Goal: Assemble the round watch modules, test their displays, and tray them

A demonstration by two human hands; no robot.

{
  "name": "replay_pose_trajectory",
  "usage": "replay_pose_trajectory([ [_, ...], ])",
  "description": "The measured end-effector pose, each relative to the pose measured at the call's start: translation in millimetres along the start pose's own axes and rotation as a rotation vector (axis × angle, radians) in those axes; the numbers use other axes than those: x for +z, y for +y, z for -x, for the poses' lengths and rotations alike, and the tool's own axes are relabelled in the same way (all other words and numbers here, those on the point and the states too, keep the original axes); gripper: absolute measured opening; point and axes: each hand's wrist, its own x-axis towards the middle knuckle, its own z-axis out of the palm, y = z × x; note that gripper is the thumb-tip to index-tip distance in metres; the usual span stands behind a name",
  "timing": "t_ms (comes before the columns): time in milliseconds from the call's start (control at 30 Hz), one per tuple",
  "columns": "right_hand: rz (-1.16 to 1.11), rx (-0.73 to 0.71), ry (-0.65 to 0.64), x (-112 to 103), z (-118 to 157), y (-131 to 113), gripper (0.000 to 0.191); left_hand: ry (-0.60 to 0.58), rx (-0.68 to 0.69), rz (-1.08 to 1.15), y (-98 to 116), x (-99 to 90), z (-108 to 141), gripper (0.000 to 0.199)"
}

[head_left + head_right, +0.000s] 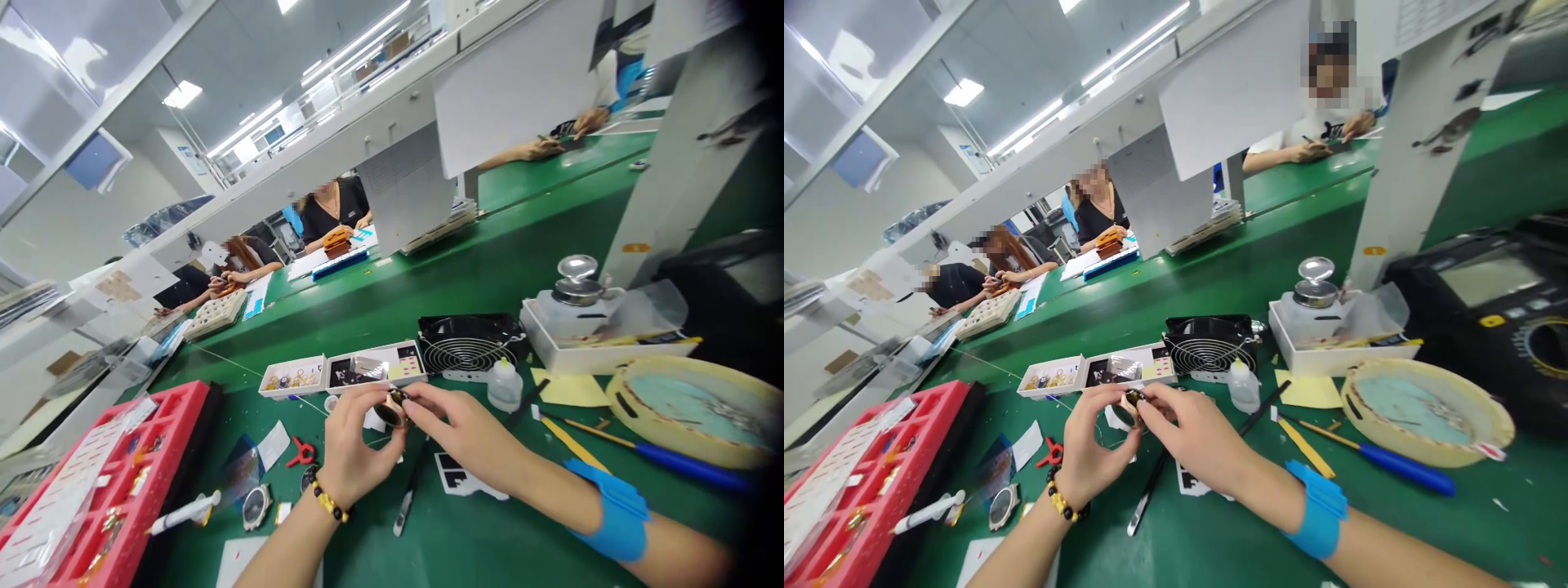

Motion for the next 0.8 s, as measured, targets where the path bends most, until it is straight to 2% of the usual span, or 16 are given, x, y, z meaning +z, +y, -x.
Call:
replay_pose_trajectory([
  [233, 0.063, -0.019, 0.032, 2.7, -1.6, 5.4, 0.025, -0.008, 0.063, -0.037, 3.3, -0.7, -3.8, 0.042],
  [400, 0.046, -0.006, 0.049, 1.3, -2.3, 4.0, 0.029, -0.008, 0.041, -0.027, 4.6, -0.5, -3.4, 0.044],
  [467, -0.143, 0.012, 0.02, 1.8, -4.6, 6.9, 0.034, 0.0, -0.005, -0.013, 3.8, -0.8, -2.9, 0.045],
  [600, -0.678, 0.108, -0.154, 4.0, -10.7, 15.9, 0.051, 0.042, -0.131, 0.048, 0.0, -1.9, -2.2, 0.042],
  [700, -0.806, 0.152, -0.245, 3.0, -11.9, 15.9, 0.051, 0.063, -0.17, 0.107, -2.7, -2.6, -1.0, 0.042],
  [800, -0.83, 0.135, -0.248, -0.1, -10.5, 10.8, 0.046, 0.029, -0.187, 0.136, -3.9, -3.5, 0.1, 0.044],
])
